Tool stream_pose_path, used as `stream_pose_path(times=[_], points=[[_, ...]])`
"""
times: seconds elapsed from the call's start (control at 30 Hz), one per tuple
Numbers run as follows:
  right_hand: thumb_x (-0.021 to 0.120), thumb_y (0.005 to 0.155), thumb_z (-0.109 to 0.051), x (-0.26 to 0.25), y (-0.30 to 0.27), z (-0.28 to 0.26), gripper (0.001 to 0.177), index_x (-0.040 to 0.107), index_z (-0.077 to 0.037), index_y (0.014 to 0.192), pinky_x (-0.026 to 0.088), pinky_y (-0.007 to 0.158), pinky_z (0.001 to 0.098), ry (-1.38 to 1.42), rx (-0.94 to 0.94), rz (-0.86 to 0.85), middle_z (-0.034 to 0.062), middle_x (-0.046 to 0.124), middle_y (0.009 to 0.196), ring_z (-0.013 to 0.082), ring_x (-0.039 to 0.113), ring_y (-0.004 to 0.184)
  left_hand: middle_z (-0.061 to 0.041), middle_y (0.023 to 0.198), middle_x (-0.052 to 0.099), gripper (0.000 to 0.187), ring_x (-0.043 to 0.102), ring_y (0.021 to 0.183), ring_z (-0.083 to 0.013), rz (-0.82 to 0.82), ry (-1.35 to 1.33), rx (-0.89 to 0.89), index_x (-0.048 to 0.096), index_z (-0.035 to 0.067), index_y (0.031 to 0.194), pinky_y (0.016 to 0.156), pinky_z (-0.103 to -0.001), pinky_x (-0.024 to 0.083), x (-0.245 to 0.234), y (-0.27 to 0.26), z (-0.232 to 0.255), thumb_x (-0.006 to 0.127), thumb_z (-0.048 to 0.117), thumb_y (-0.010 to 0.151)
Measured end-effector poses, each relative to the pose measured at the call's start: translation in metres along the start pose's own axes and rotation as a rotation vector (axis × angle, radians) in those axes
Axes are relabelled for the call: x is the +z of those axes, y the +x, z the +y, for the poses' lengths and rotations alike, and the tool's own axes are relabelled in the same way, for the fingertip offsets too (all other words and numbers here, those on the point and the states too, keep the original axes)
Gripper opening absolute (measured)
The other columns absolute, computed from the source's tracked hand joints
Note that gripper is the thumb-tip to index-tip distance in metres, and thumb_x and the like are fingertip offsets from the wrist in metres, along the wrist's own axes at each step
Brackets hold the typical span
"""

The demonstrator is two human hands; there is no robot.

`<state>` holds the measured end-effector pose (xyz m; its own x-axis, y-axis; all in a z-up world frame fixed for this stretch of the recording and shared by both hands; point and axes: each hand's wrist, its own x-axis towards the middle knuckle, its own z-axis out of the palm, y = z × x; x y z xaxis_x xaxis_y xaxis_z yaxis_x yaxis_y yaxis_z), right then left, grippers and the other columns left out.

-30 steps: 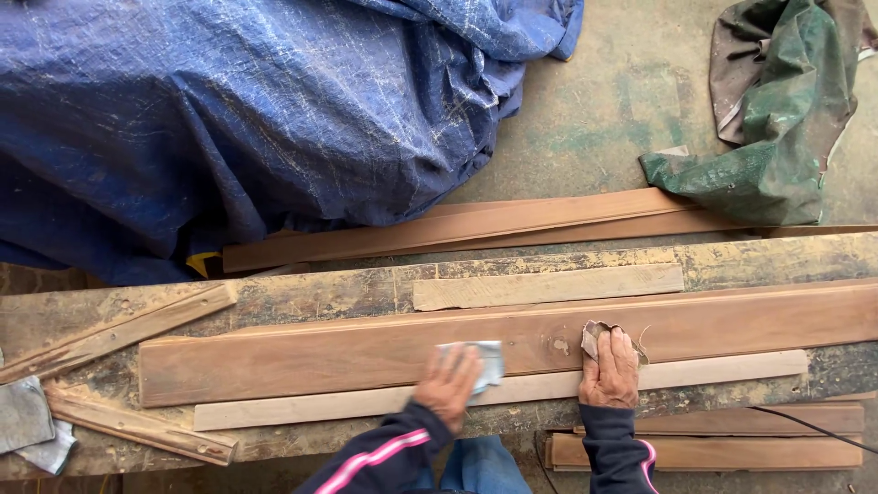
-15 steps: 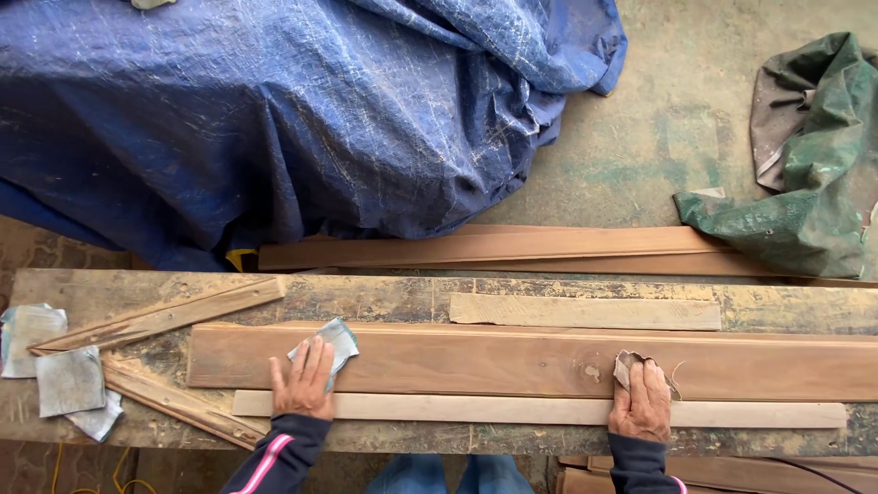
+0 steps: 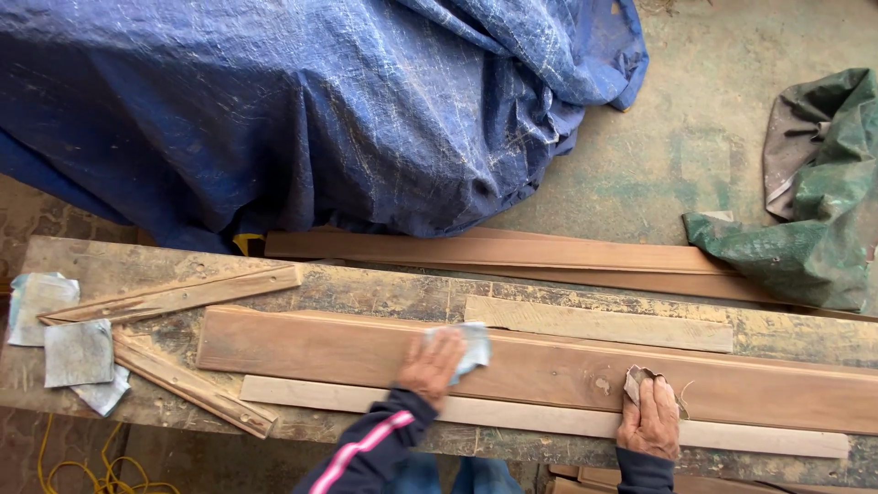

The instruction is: Sand wood planks and frame pieces using sandpaper.

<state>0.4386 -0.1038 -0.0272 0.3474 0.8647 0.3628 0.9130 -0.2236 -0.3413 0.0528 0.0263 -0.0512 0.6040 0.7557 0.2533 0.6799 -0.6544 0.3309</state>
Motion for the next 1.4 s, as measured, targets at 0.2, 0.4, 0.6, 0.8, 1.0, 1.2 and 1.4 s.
stream_pose_path(times=[0.2,0.4,0.6,0.8,1.0,1.2,1.4], points=[[0.068,0.093,-0.011,0.009,-0.008,0.010,0.038,0.067,0.003,0.129,0.047,0.115,0.0486,-0.026,0.000,0.022,0.0268,0.063,0.139,0.0428,0.061,0.130,-0.005,0.155,0.048,0.063,0.044,0.144,-0.0234,-0.147,0.405,-0.401,0.052,0.017,0.145,0.120,-0.070,0.020,-0.095,-0.097,-0.141,0.068,0.017,0.083],[0.068,0.093,-0.012,0.006,-0.003,0.002,0.038,0.067,0.005,0.128,0.047,0.112,0.0490,-0.003,-0.007,0.044,0.0276,0.062,0.139,0.0439,0.060,0.129,-0.008,0.150,0.051,0.061,0.045,0.142,-0.0302,0.125,0.338,-0.431,0.056,0.014,0.139,0.118,-0.069,0.027,0.010,-0.070,-0.079,0.067,0.021,0.080],[0.071,0.092,-0.012,0.007,-0.004,0.005,0.039,0.067,0.004,0.128,0.048,0.114,0.0492,-0.067,-0.003,-0.001,0.0252,0.063,0.137,0.0428,0.061,0.129,-0.026,0.153,0.049,0.067,0.043,0.144,-0.0447,0.063,-0.109,-0.060,0.054,-0.005,0.144,0.122,-0.062,0.025,0.074,0.060,0.120,0.064,0.015,0.081],[0.071,0.095,-0.014,0.002,-0.002,0.001,0.039,0.068,0.004,0.129,0.049,0.114,0.0479,-0.057,-0.012,0.011,0.0261,0.064,0.138,0.0427,0.062,0.128,-0.017,0.156,0.053,0.063,0.047,0.147,-0.0364,0.007,-0.129,0.014,0.057,0.002,0.144,0.123,-0.063,0.025,0.048,0.054,0.092,0.063,0.014,0.083],[0.073,0.096,-0.014,0.010,-0.008,0.013,0.036,0.069,0.004,0.127,0.050,0.112,0.0452,-0.034,-0.024,0.036,0.0266,0.065,0.135,0.0413,0.063,0.124,-0.007,0.146,0.055,0.059,0.045,0.142,-0.0253,0.161,0.333,-0.316,0.059,0.010,0.134,0.114,-0.075,0.027,-0.036,-0.079,-0.112,0.076,0.020,0.078],[0.074,0.093,-0.013,0.006,-0.005,0.008,0.040,0.069,0.006,0.128,0.049,0.116,0.0481,-0.047,-0.024,0.015,0.0274,0.065,0.136,0.0435,0.062,0.129,-0.011,0.156,0.051,0.056,0.046,0.144,-0.0293,0.075,0.559,-0.795,0.058,0.010,0.142,0.118,-0.072,0.027,-0.064,-0.105,-0.145,0.073,0.020,0.089],[0.070,0.094,-0.014,0.001,0.001,0.002,0.039,0.068,0.005,0.128,0.048,0.112,0.0487,-0.053,-0.033,0.008,0.0265,0.065,0.135,0.0437,0.062,0.126,-0.022,0.151,0.050,0.068,0.043,0.144,-0.0387,0.225,0.010,-0.262,0.052,-0.002,0.142,0.119,-0.065,0.025,0.065,0.027,0.089,0.065,0.014,0.077]])
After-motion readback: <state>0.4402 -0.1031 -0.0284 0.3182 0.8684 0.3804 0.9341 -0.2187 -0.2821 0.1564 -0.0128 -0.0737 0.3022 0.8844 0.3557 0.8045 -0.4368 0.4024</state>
